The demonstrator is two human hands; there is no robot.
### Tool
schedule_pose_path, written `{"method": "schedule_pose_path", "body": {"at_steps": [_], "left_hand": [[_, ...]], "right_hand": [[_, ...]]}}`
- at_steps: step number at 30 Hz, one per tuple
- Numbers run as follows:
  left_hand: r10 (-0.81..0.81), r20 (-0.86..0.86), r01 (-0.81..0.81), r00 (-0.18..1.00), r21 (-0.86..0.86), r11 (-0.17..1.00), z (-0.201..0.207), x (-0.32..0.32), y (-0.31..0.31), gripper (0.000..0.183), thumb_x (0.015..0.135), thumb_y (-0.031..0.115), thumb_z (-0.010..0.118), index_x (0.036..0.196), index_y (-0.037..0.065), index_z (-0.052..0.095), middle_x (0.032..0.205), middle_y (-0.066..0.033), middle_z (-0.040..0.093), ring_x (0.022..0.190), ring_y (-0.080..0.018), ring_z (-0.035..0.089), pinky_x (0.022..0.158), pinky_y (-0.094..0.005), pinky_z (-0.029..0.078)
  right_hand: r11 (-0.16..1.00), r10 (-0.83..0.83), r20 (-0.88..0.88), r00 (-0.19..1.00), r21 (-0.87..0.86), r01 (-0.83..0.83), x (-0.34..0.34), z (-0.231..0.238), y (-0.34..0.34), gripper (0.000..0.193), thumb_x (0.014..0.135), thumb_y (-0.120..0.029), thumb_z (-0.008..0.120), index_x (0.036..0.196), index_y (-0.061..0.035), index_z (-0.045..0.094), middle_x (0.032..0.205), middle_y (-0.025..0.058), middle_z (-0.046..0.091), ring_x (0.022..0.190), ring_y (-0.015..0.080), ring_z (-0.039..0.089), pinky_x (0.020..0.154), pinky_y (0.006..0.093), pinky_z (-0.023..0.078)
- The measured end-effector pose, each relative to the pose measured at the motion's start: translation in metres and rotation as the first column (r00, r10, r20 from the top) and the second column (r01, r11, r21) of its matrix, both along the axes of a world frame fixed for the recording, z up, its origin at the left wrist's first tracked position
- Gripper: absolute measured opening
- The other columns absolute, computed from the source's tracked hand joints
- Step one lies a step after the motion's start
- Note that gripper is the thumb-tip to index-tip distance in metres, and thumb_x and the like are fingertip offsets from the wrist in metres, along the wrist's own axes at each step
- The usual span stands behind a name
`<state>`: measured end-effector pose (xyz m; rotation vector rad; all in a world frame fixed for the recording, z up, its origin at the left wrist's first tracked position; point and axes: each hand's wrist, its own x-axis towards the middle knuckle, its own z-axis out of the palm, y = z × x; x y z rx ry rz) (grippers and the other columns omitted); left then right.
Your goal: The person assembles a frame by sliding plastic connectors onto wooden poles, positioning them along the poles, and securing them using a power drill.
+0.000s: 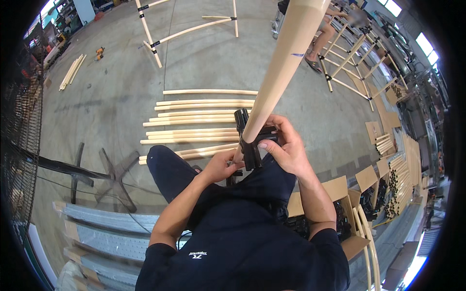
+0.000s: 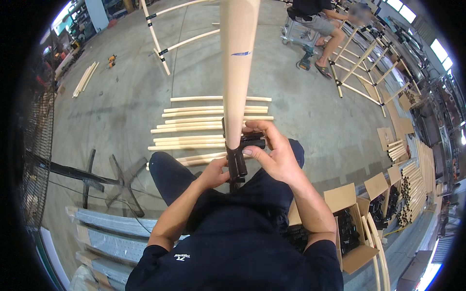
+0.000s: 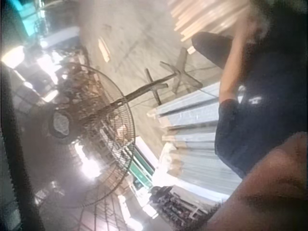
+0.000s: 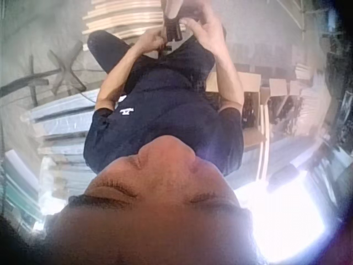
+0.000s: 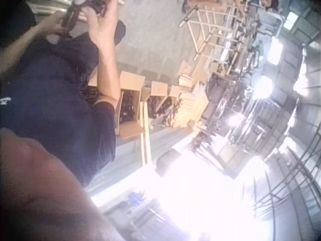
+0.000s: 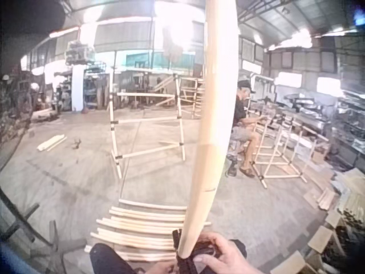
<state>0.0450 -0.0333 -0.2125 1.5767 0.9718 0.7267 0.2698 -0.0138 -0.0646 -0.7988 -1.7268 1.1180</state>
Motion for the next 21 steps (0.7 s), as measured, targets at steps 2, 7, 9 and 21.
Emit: {"method": "schedule_pose_path", "body": {"at_steps": [2,7,9,21], "left_hand": [[-0.014,-0.050,0.016,0.999,0.040,0.999,0.003,-0.003,-0.001,0.047,0.088,0.021,0.079,0.129,0.006,0.063,0.109,-0.0138,0.073,0.102,-0.0253,0.070,0.091,-0.0378,0.052],[0.053,0.011,-0.054,0.999,0.221,0.974,0.011,-0.008,-0.008,0.095,0.076,0.025,0.091,0.153,0.006,0.039,0.133,-0.0170,0.064,0.125,-0.0298,0.061,0.107,-0.0407,0.046],[0.113,0.243,-0.177,0.963,0.258,0.950,0.033,-0.008,-0.013,0.129,0.065,0.032,0.098,0.162,0.007,0.016,0.144,-0.0186,0.054,0.133,-0.0325,0.054,0.113,-0.0447,0.041],[0.131,0.336,-0.267,0.933,0.401,0.876,0.086,0.006,-0.024,0.131,0.070,0.034,0.096,0.164,0.007,0.008,0.128,-0.0156,0.062,0.123,-0.0285,0.060,0.107,-0.0411,0.042]], "right_hand": [[1.000,0.009,-0.029,1.000,0.010,-0.009,0.000,0.001,0.000,0.048,0.092,-0.003,0.072,0.135,0.0026,0.051,0.125,0.0148,0.065,0.118,0.0211,0.062,0.100,0.0339,0.050],[0.987,0.062,-0.026,0.998,-0.150,-0.066,-0.005,0.006,-0.005,0.042,0.093,-0.006,0.072,0.131,0.0025,0.056,0.121,0.0121,0.067,0.114,0.0191,0.064,0.097,0.0341,0.051],[0.992,0.055,0.000,0.998,-0.110,-0.055,-0.006,0.005,-0.005,0.037,0.093,-0.007,0.071,0.127,0.0018,0.059,0.119,0.0125,0.067,0.110,0.0196,0.065,0.094,0.0341,0.052],[0.995,0.046,0.103,0.994,0.087,-0.055,-0.009,0.006,-0.004,0.033,0.093,-0.007,0.070,0.123,0.0011,0.061,0.116,0.0135,0.066,0.106,0.0230,0.067,0.092,0.0338,0.053]]}}
